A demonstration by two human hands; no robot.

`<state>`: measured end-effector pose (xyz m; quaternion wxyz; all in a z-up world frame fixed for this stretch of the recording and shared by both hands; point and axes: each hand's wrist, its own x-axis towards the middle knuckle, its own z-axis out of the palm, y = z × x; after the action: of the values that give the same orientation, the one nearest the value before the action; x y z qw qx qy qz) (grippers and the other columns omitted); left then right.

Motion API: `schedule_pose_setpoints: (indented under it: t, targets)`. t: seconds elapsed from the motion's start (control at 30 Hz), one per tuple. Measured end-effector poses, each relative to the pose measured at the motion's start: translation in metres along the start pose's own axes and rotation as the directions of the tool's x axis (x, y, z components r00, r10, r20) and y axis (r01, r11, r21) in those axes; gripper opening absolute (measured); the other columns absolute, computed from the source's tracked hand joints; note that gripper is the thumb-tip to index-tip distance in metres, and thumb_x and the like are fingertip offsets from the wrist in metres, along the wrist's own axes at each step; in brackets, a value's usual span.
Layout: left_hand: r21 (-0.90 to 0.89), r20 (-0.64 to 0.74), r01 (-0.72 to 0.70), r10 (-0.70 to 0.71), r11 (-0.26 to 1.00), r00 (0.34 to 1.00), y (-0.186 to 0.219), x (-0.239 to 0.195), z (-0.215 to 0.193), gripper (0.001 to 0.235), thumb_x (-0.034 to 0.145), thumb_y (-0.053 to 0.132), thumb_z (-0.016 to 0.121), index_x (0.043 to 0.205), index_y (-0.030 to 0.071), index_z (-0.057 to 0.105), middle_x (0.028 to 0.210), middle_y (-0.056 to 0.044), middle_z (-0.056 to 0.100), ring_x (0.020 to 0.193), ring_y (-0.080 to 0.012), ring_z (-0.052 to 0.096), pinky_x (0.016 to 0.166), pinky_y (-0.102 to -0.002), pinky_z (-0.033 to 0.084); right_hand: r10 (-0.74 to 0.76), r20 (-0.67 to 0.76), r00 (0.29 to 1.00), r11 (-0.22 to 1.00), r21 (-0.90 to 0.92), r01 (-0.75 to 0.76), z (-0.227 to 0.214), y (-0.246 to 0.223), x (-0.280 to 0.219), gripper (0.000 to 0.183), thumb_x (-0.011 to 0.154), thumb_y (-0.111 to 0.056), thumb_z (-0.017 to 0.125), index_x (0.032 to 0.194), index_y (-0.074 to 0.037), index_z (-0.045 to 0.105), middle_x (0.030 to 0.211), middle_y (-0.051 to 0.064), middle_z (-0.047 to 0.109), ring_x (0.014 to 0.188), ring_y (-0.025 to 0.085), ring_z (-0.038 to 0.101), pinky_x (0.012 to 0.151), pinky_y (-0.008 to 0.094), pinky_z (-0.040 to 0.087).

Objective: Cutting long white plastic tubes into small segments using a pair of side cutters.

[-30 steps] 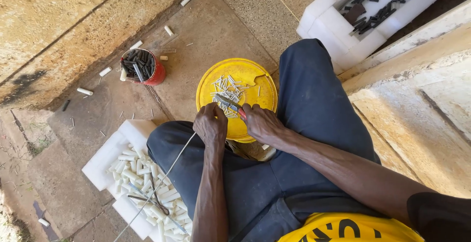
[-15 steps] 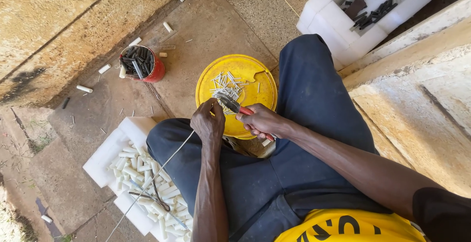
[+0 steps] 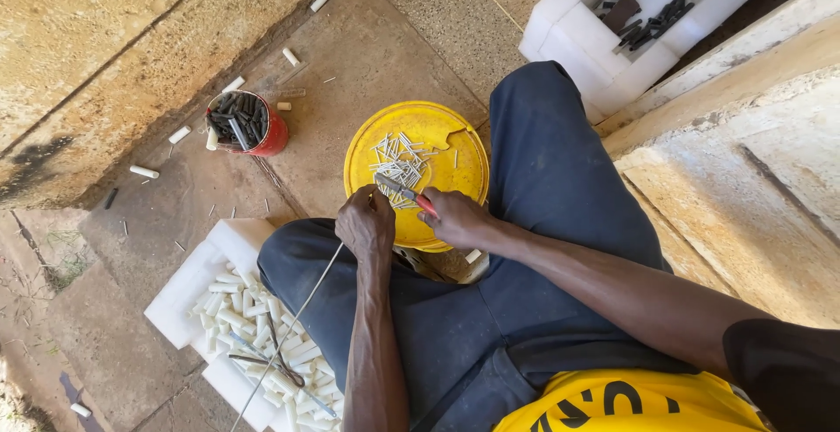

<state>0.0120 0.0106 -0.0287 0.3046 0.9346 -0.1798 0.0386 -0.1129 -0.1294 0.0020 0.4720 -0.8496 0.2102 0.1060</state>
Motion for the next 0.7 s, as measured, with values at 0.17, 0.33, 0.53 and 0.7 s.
schedule_pose_setpoints:
  t: [0.17, 0.33, 0.53, 0.7]
  targets:
    - [-0.046, -0.050, -0.001, -0.001, 0.999, 0.999, 0.006, 0.002, -0.008, 0.014, 0.088, 0.027, 0.066, 0.092, 0.024, 0.079, 0.067, -0.001, 0.069, 0.071, -0.0349, 0.073, 0.071, -0.053, 0.059, 0.180, 0.361, 0.915, 0.541, 0.741, -0.399, -0.027, -0.028, -0.017, 0.028, 0.104, -0.022, 0.053, 0.121, 0.000, 0.050, 0.076, 0.008, 0.054, 0.046, 0.011, 0.050, 0.033, 0.022, 0.041]
    - [-0.059, -0.113, -0.045, 0.038, 0.997, 0.993, 0.008, 0.002, -0.008, 0.011, 0.087, 0.026, 0.067, 0.090, 0.025, 0.078, 0.065, -0.001, 0.068, 0.069, -0.0335, 0.072, 0.070, -0.052, 0.059, 0.097, 0.430, 0.898, 0.419, 0.801, -0.428, -0.031, -0.023, -0.012, 0.038, 0.104, -0.029, 0.057, 0.126, 0.001, 0.046, 0.080, 0.012, 0.060, 0.049, 0.016, 0.058, 0.035, 0.025, 0.046]
    - [-0.060, -0.135, -0.053, 0.044, 0.997, 0.990, 0.011, 0.001, -0.009, 0.011, 0.088, 0.025, 0.068, 0.090, 0.022, 0.078, 0.064, -0.003, 0.067, 0.068, -0.0342, 0.072, 0.069, -0.052, 0.059, 0.091, 0.389, 0.917, 0.621, 0.698, -0.357, -0.017, -0.003, -0.002, 0.039, 0.103, -0.030, 0.055, 0.125, 0.002, 0.057, 0.112, 0.021, 0.073, 0.093, 0.028, 0.075, 0.075, 0.041, 0.062]
    - [-0.029, -0.186, -0.116, 0.109, 0.993, 0.977, 0.007, 0.001, -0.005, 0.009, 0.085, 0.021, 0.069, 0.088, 0.022, 0.078, 0.066, -0.003, 0.068, 0.067, -0.0321, 0.072, 0.065, -0.047, 0.059, 0.109, 0.398, 0.911, 0.624, 0.686, -0.374, -0.011, 0.005, 0.002, 0.052, 0.101, -0.040, 0.061, 0.134, 0.000, 0.055, 0.124, 0.023, 0.066, 0.113, 0.038, 0.069, 0.094, 0.059, 0.053]
